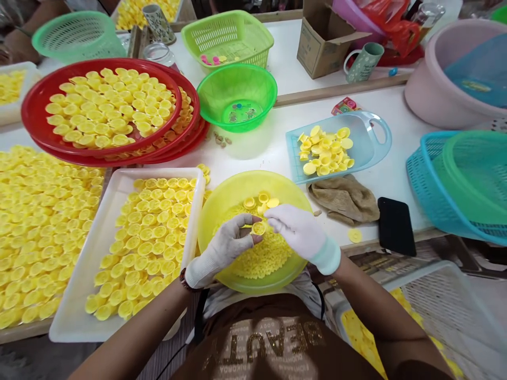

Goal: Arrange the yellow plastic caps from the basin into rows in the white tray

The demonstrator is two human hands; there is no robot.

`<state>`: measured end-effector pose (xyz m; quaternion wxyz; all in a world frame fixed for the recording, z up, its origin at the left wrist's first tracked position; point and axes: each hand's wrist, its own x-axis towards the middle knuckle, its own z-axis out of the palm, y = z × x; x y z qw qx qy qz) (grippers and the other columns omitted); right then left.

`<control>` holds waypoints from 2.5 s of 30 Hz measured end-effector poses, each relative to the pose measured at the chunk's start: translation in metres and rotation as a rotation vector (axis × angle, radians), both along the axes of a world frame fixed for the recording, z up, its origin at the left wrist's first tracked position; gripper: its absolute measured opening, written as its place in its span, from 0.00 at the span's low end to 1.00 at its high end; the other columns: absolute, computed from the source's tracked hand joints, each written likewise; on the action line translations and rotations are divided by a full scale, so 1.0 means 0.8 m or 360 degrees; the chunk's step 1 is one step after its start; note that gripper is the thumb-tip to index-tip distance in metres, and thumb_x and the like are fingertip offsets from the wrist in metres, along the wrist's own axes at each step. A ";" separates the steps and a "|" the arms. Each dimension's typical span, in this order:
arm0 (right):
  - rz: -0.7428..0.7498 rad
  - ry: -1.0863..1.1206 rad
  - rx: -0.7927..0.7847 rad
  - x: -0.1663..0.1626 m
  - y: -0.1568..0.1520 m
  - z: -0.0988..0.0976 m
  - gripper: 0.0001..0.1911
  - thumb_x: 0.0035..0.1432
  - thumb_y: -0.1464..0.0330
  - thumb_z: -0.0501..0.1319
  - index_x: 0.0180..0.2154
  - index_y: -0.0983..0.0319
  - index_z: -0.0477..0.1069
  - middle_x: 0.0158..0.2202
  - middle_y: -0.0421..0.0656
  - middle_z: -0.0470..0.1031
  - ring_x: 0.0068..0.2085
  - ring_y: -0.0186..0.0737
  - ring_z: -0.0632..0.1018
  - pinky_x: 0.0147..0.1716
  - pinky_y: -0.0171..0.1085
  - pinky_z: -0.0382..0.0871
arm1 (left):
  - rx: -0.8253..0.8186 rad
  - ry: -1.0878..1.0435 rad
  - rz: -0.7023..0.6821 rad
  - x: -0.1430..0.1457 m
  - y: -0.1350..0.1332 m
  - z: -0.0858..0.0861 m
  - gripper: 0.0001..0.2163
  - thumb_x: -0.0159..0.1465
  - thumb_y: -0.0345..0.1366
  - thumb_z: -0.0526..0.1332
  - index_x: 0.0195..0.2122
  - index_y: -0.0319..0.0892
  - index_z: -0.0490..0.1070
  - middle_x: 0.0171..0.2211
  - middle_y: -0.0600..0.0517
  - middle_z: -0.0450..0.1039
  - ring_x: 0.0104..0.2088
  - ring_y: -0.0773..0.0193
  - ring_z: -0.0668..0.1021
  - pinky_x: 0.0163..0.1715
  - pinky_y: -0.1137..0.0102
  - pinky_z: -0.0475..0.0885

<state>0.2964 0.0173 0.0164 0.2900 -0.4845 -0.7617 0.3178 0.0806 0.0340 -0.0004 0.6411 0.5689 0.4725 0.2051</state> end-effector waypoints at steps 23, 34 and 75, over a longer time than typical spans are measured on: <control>0.0083 -0.0335 -0.0002 -0.057 -0.014 0.014 0.13 0.71 0.68 0.53 0.45 0.58 0.77 0.42 0.45 0.80 0.44 0.43 0.78 0.48 0.41 0.71 | 0.0951 0.0319 -0.0175 -0.061 -0.007 0.011 0.09 0.64 0.34 0.63 0.45 0.41 0.74 0.41 0.49 0.76 0.40 0.61 0.77 0.45 0.64 0.75; 0.0405 -0.1075 -0.0504 -0.037 -0.031 -0.034 0.12 0.70 0.63 0.55 0.37 0.60 0.74 0.38 0.46 0.78 0.40 0.44 0.78 0.38 0.38 0.66 | 0.1255 0.0908 0.0439 -0.169 0.076 0.036 0.09 0.61 0.38 0.65 0.40 0.39 0.76 0.36 0.48 0.76 0.34 0.61 0.75 0.38 0.65 0.71; 0.0291 -0.1016 -0.0650 -0.047 -0.004 -0.038 0.22 0.56 0.59 0.66 0.48 0.65 0.72 0.46 0.54 0.77 0.43 0.54 0.79 0.41 0.45 0.70 | 0.1166 0.0523 -0.0115 -0.076 -0.004 0.011 0.12 0.63 0.29 0.64 0.48 0.41 0.73 0.47 0.44 0.78 0.48 0.54 0.80 0.52 0.60 0.76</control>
